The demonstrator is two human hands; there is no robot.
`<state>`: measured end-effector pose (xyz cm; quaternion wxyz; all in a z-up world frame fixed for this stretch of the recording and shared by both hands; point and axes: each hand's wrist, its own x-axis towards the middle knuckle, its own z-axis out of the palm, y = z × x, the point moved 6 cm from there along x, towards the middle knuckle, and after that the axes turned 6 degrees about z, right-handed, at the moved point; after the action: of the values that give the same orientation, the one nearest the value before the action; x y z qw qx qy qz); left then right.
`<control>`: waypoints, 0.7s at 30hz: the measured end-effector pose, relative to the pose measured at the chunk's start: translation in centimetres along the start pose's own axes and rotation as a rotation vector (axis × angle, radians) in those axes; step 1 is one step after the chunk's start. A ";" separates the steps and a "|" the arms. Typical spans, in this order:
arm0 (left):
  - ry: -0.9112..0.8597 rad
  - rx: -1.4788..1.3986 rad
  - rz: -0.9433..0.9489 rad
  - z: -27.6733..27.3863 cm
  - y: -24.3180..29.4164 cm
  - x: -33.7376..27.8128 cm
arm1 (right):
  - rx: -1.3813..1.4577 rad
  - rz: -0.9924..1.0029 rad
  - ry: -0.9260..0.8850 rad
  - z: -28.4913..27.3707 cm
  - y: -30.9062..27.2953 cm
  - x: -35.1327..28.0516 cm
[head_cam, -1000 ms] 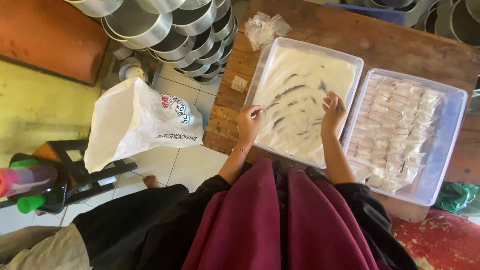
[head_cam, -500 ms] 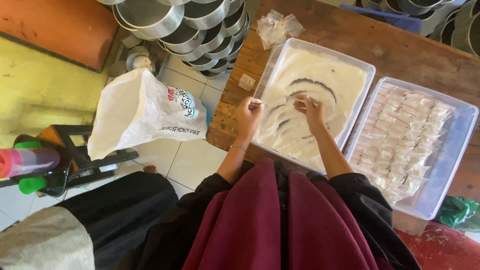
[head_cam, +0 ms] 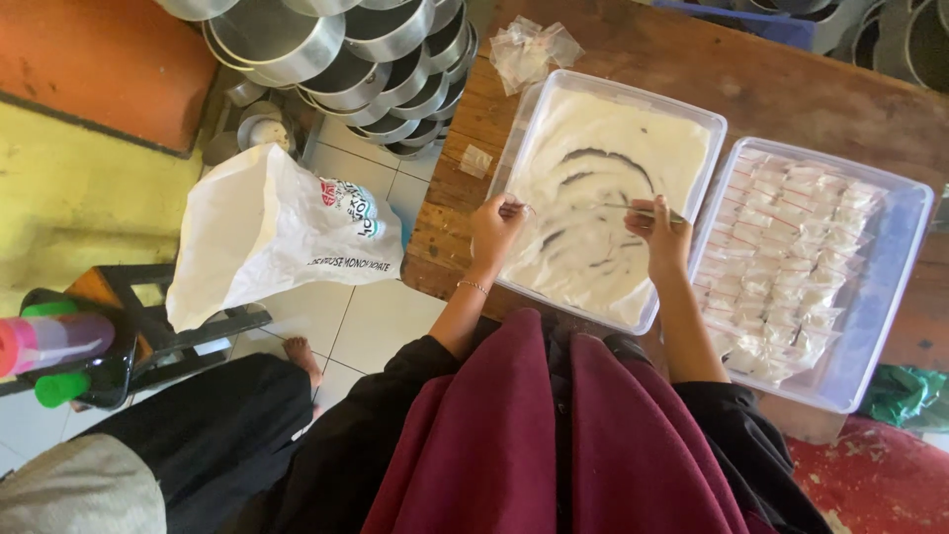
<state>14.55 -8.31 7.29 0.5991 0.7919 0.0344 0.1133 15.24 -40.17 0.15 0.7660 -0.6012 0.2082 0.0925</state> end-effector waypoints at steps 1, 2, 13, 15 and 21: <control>-0.008 -0.002 0.001 0.4 0.3 0.1 | 0.002 -0.001 0.008 -0.4 -0.5 -0.6; -0.036 0.017 0.050 0.8 0.9 0.1 | 0.000 -0.021 0.018 -0.7 -1.2 -1.3; -0.191 0.175 0.090 5.7 0.3 2.0 | -0.028 -0.032 0.067 -2.5 -3.8 -5.3; -0.224 0.241 0.042 6.2 0.4 2.4 | -0.026 -0.080 0.046 -2.3 -5.1 -6.1; -0.275 0.196 0.016 7.6 1.9 2.7 | -0.150 -0.111 0.001 0.1 -9.0 -6.7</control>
<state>18.69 -15.52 7.48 0.5170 0.8548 -0.0434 0.0046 12.82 -41.69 10.98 0.7227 -0.6675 0.1672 0.0650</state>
